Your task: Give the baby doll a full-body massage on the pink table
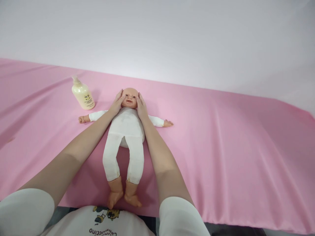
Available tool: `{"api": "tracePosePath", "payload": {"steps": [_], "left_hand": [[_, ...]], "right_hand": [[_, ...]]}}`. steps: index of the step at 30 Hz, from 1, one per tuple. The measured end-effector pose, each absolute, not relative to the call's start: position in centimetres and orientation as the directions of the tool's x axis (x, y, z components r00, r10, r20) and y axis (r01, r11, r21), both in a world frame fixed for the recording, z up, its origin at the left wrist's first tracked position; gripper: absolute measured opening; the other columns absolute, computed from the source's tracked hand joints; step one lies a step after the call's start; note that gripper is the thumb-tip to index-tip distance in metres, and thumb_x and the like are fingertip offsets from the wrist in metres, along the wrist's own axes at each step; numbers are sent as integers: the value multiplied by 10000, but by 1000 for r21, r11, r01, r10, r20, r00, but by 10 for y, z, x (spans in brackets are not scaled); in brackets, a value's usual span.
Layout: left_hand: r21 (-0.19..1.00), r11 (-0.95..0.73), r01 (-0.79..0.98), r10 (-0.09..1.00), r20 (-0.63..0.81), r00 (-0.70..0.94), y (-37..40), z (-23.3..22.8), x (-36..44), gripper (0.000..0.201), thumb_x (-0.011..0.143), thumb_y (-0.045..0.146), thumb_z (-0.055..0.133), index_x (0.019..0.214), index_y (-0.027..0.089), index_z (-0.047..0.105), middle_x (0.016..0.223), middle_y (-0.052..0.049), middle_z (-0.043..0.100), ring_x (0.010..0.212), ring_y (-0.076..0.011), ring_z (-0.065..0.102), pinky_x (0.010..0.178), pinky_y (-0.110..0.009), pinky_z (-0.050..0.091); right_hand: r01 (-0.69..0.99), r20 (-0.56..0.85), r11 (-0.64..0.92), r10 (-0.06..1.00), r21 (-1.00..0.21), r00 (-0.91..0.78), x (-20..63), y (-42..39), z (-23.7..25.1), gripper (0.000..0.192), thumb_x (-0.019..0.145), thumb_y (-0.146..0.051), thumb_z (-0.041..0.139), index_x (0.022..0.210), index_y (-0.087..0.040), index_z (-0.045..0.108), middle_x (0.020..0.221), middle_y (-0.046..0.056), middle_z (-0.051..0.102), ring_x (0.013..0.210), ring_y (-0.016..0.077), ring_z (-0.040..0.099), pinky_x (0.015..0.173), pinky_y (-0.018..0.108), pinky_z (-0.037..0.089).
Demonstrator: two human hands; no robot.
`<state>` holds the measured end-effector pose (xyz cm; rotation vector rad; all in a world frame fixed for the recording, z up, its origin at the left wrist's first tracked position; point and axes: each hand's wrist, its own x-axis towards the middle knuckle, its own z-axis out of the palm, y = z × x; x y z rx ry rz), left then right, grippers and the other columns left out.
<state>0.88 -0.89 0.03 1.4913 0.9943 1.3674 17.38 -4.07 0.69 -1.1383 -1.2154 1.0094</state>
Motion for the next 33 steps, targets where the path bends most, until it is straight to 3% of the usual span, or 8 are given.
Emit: {"api": "tracePosePath", "payload": {"steps": [4,8,13,19,30,33], "left_hand": [[947,-281,-156,955,292,55,-5,-4,10,549,964,460,489,1464,234,480,1615,-54,411,1522,-226,357,1264,-391,293],[932,-273,-238,953,297,68,-4,-2,9,511,957,440,489,1395,181,542,1548,-95,507,1459,-241,460,1224,-381,370],[936,-277,-216,956,291,36,-12,8,8,496,955,419,485,1361,140,545,1544,-138,502,1448,-242,473,1225,-370,367],[954,-252,-164,955,273,120,-18,12,12,628,890,457,625,1441,214,445,1590,-105,439,1476,-262,432,1219,-385,380],[950,-253,-185,950,280,137,-7,2,9,621,976,627,407,1452,234,467,1592,-90,443,1473,-254,442,1212,-447,393],[945,-252,-208,955,278,106,-5,1,10,563,999,559,395,1437,216,482,1579,-89,463,1465,-235,455,1202,-420,413]], "right_hand": [[-33,115,119,988,-992,106,174,-44,9,758,891,-659,492,1556,-314,382,1646,-31,372,1497,242,413,1211,482,433],[-77,85,93,991,-993,99,173,-47,11,747,912,-627,477,1569,-290,364,1620,5,421,1435,253,498,1163,475,487],[-43,95,100,990,-994,103,171,-53,17,772,878,-652,542,1558,-329,377,1610,-12,437,1439,253,492,1153,462,495],[-55,74,78,995,-995,70,172,-53,17,737,915,-645,478,1573,-346,334,1623,-20,419,1430,238,507,1134,446,512],[-21,93,94,994,-995,60,173,-52,14,782,904,-695,468,1587,-356,297,1633,-8,402,1444,249,493,1118,459,523],[-31,97,99,994,-995,59,173,-52,14,777,909,-694,456,1584,-341,307,1638,-6,394,1455,245,480,1121,453,522]]}}
